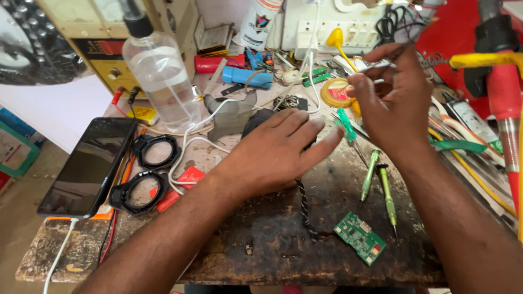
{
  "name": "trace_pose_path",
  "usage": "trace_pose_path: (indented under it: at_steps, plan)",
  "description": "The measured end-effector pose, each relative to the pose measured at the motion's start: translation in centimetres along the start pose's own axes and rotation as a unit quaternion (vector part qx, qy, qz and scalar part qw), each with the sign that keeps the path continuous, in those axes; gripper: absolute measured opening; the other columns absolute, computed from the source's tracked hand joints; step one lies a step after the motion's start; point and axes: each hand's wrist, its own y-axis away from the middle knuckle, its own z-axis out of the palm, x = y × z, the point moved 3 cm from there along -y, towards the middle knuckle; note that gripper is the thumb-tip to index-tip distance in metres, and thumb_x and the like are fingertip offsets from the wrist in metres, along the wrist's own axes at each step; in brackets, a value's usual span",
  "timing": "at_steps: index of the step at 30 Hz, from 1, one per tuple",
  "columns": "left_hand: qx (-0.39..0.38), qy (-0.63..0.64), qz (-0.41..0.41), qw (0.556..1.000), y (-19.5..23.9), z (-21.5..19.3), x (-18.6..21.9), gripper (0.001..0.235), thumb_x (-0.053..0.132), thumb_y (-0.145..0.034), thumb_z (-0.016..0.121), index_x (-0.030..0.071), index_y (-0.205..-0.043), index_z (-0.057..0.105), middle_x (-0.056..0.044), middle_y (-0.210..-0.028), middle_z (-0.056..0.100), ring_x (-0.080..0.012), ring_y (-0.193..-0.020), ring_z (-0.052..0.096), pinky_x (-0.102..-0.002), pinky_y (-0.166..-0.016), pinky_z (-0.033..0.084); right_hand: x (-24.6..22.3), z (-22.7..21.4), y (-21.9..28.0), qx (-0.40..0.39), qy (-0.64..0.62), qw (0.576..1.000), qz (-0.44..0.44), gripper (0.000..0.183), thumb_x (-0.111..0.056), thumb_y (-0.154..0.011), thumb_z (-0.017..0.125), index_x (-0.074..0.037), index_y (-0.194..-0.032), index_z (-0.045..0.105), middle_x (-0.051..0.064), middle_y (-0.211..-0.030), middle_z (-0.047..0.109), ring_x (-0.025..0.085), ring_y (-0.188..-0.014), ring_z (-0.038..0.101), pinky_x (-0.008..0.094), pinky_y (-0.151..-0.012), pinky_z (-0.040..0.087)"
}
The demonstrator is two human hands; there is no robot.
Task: The person uses a green plastic pry tool and tweezers to carefully separate the casing of a white dome security camera. They work around the seams to release clips, rotate the device to access different sides, and inspect the interior after opening the housing.
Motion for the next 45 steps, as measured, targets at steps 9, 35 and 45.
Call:
trace_pose_path:
  at_steps: [9, 35, 45]
  plan:
    - [-0.106, 0.097, -0.029, 0.989, -1.3, -0.9, -0.5, 0.093, 0.015, -0.055, 0.088, 0.002, -0.137, 0.047, -0.015, -0.127, 0.060, -0.0356, -0.123, 0.055, -0.049, -0.104, 0.045, 0.2, -0.3, 0.2, -0.033, -0.015, 0.999, 0.017, 0.022, -0.005, -0.107, 0.070, -0.003, -0.122, 0.053, 0.008, -0.103, 0.076, 0.008, -0.093, 0.074, 0.022, -0.075, 0.058]
    - [0.089, 0.121, -0.146, 0.978, 0.0, -3.7, 0.2, 0.106, 0.027, -0.070, 0.094, 0.001, -0.153, 0.035, -0.019, -0.142, 0.057, -0.0397, -0.134, 0.055, -0.050, -0.117, 0.044, 1.3, 0.4, -0.1, -0.130, -0.262, 0.938, 0.186, 0.013, -0.004, -0.096, 0.062, -0.009, -0.102, 0.051, 0.009, -0.101, 0.070, 0.014, -0.096, 0.074, 0.029, -0.079, 0.063]
    - [0.114, 0.123, -0.224, 0.960, 0.2, -3.7, 1.0, 0.117, 0.033, -0.066, 0.098, -0.003, -0.155, 0.031, -0.021, -0.139, 0.058, -0.0407, -0.132, 0.052, -0.052, -0.116, 0.039, 0.0, 3.9, 2.4, -0.170, -0.288, 0.922, 0.193, 0.029, 0.003, -0.088, 0.071, -0.012, -0.095, 0.047, 0.003, -0.104, 0.065, 0.009, -0.096, 0.062, 0.026, -0.082, 0.055]
